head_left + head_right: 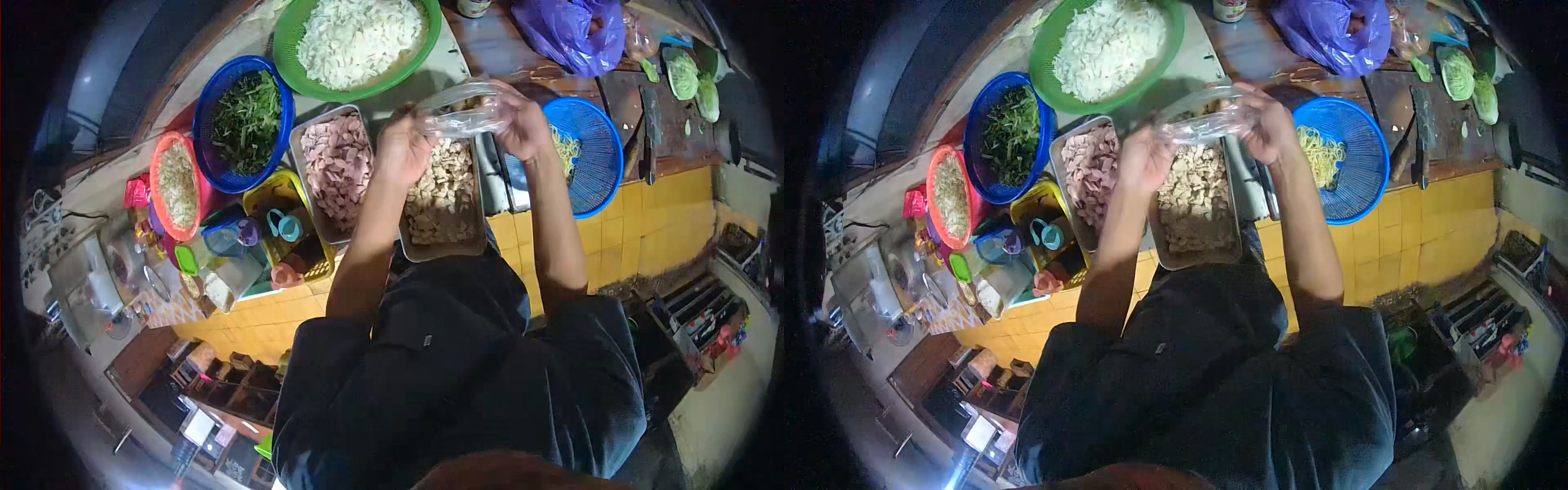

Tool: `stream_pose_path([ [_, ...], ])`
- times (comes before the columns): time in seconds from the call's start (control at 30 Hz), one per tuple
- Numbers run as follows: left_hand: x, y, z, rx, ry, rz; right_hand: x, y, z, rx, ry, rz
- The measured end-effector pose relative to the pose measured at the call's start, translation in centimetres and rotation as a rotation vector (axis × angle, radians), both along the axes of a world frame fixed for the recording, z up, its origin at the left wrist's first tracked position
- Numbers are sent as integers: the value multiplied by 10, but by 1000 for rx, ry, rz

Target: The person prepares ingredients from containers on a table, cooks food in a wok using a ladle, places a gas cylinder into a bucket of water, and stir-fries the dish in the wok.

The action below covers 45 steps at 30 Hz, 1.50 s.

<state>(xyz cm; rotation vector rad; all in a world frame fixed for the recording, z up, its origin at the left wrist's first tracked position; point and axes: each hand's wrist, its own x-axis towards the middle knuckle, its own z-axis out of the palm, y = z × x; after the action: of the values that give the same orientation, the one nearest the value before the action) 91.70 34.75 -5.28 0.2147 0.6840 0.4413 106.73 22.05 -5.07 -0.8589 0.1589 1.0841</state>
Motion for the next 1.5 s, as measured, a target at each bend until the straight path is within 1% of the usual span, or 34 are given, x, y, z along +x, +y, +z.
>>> stream_pose_path([
  [0.07,3,5,-12,-96,-218,-79,9,3,-4,103,136,15],
  [0.1,7,6,-17,-121,-105,-116,13,7,-2,98,134,16],
  [0.13,14,6,-23,-124,-109,-114,22,14,1,-18,112,-4],
  [0.2,27,0,-14,29,-117,-86,33,26,7,-263,81,-48],
  [0.23,34,4,-26,201,-74,-175,49,26,-19,-186,33,21],
  [0.27,40,10,-26,476,52,-307,62,34,-37,-199,33,25],
  [0.33,58,22,-34,950,329,-481,81,46,-64,-332,-182,62],
  [0.37,66,31,-44,936,333,-477,79,54,-59,-501,-275,72],
  [0.4,74,40,-55,1200,469,-587,89,53,-74,-512,-270,84],
  [0.43,80,45,-67,1461,608,-703,102,52,-90,-558,-650,322],
  [0.47,82,47,-81,1444,616,-708,103,53,-91,-579,-1029,566],
  [0.5,84,47,-93,1511,674,-715,111,57,-88,-794,-1187,800],
  [0.53,85,48,-105,1582,730,-723,107,55,-90,-795,-1179,811],
  [0.6,82,52,-106,1581,706,-758,103,54,-94,-743,-2056,617],
  [0.63,78,51,-106,1571,763,-787,112,55,-114,-430,-2171,258],
  [0.67,76,50,-102,1561,820,-815,104,58,-104,-426,-2164,266],
  [0.73,74,52,-106,1519,830,-831,78,70,-61,-317,-1956,510],
  [0.77,72,53,-108,1485,831,-844,73,75,-57,-371,-1913,861],
  [0.8,71,54,-113,1481,838,-844,68,78,-71,-364,-1911,865],
  [0.87,69,56,-124,1505,745,-708,54,81,-108,-694,-2274,781],
  [0.9,68,57,-135,1340,765,-723,49,87,-86,-771,-2166,934],
  [0.93,67,59,-145,1339,771,-725,47,88,-78,-766,-2164,934],
  [1.0,64,60,-151,1396,773,-683,44,89,-71,-854,-2233,1062],
  [1.03,63,58,-153,1395,775,-683,47,90,-81,-851,-2233,1063],
  [1.07,63,56,-155,1480,779,-610,53,92,-100,-847,-2209,1045],
  [1.1,63,55,-154,1566,780,-532,56,93,-102,-844,-2187,1025],
  [1.13,63,55,-153,1566,780,-531,62,90,-103,-844,-2188,1025],
  [1.2,61,54,-139,1745,689,-468,70,87,-78,-706,-1963,891],
  [1.23,60,52,-132,1743,691,-469,71,83,-71,-705,-1962,894],
  [1.3,61,50,-119,1752,681,-593,76,74,-63,-626,-1729,808],
  [1.33,62,49,-112,1753,679,-593,79,71,-66,-627,-1729,806],
  [1.4,66,46,-104,1697,796,-677,79,64,-75,-401,-1749,534],
  [1.43,65,45,-112,1699,793,-679,78,61,-79,-404,-1748,531],
  [1.5,69,47,-135,1870,993,-682,77,56,-75,-377,-1023,624],
])
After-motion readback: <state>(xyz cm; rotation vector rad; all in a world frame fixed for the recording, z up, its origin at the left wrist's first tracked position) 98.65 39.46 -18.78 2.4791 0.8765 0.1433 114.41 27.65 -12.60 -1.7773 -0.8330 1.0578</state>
